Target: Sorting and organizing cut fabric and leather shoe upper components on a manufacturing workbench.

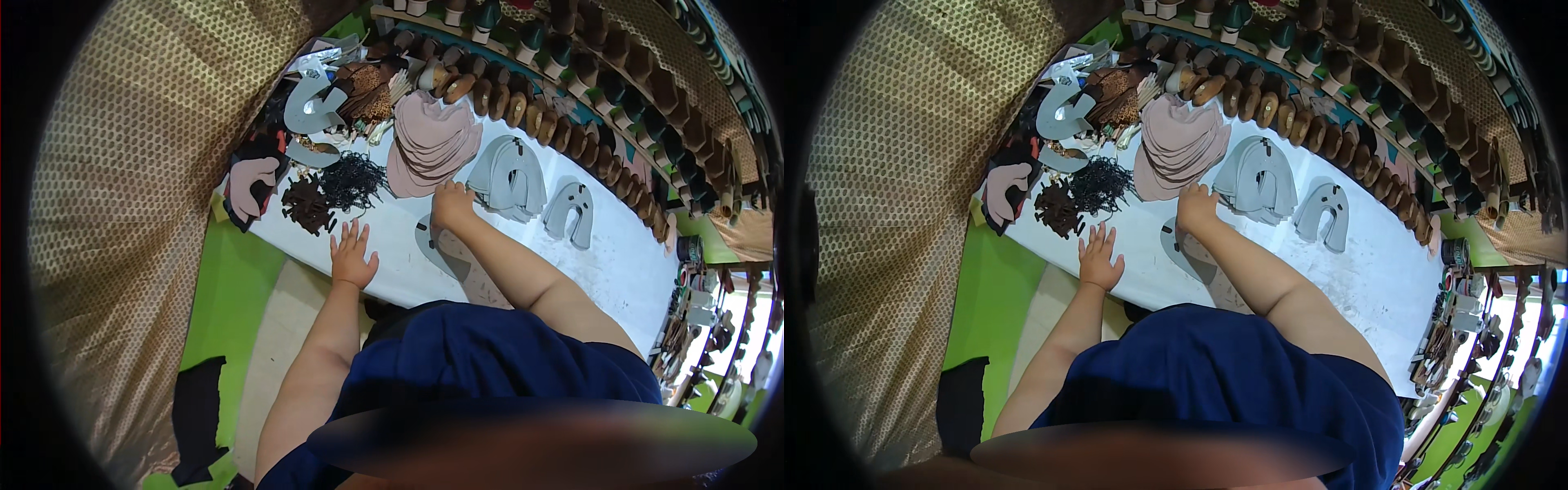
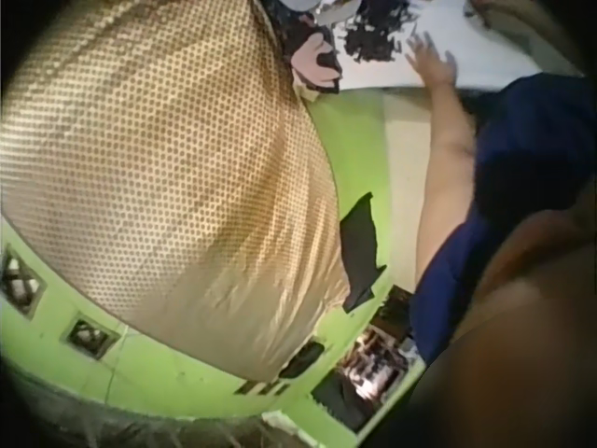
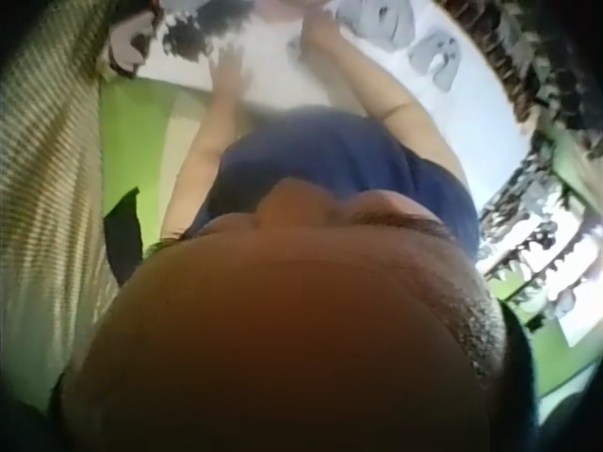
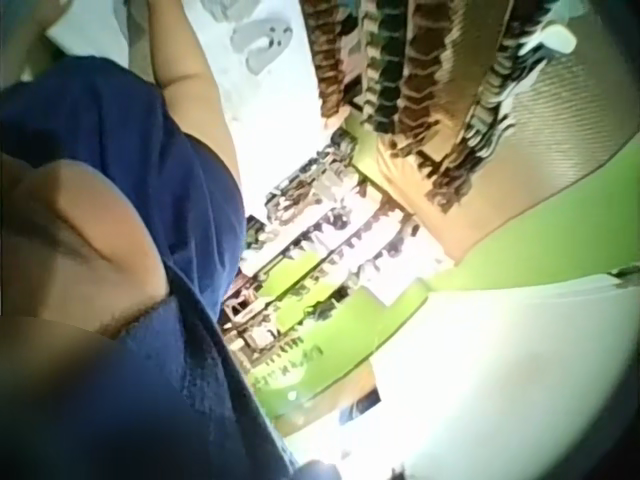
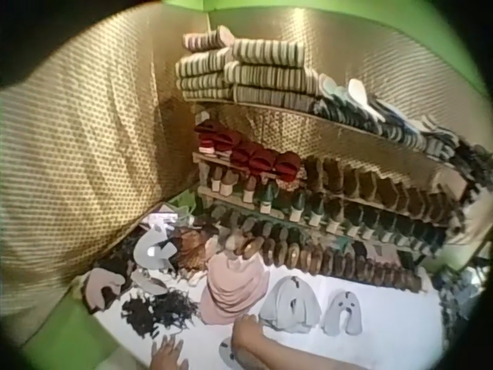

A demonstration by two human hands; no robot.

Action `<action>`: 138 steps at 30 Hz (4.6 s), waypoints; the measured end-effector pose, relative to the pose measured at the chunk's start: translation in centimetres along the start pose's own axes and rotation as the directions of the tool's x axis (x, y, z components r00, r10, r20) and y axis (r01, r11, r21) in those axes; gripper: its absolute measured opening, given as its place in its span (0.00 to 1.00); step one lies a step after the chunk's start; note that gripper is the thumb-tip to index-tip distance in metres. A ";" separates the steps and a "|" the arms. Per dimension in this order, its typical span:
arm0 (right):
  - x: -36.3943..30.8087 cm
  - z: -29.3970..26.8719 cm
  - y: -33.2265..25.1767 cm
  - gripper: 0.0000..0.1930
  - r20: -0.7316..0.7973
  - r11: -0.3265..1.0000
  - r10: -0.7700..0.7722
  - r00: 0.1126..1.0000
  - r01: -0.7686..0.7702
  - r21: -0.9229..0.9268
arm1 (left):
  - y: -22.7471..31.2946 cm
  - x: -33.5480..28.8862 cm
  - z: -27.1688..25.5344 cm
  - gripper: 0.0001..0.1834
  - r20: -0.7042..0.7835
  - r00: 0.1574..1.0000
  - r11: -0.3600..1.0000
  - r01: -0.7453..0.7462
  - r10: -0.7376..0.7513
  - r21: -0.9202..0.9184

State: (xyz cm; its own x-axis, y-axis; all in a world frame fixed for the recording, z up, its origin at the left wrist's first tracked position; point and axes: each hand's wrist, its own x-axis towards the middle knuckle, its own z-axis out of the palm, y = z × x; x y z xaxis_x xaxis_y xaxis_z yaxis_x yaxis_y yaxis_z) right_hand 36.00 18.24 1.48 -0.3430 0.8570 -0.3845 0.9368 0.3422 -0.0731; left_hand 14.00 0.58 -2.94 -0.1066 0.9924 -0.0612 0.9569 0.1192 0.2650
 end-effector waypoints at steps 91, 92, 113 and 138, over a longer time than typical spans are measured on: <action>-5.5 2.7 32.5 0.37 -0.449 0.809 0.588 0.673 -0.495 0.317 | 1.1 -0.3 -0.2 0.41 0.068 0.996 0.995 0.050 -0.057 0.092; -6.4 2.1 31.0 0.39 -0.421 0.827 0.561 0.713 -0.495 0.266 | 1.2 -0.4 -0.2 0.41 0.071 0.996 0.994 0.054 -0.061 0.096; -6.9 1.1 30.3 0.40 -0.140 0.797 0.578 0.804 -0.518 0.312 | 1.4 0.0 -0.2 0.42 0.062 0.997 0.995 0.031 -0.037 0.092; 2.9 -4.2 20.1 0.24 -0.318 0.919 0.352 0.880 -0.260 0.298 | 0.6 -0.2 -0.1 0.40 0.021 1.000 0.999 0.013 -0.014 0.031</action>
State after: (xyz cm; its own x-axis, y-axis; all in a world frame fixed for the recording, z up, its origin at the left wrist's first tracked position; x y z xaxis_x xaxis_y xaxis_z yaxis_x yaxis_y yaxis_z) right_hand 53.57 29.22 2.77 0.0059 0.9974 -0.0720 0.9702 -0.0232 -0.2414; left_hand 14.54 0.50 -2.64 -0.1140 0.9899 -0.0849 0.9634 0.1310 0.2341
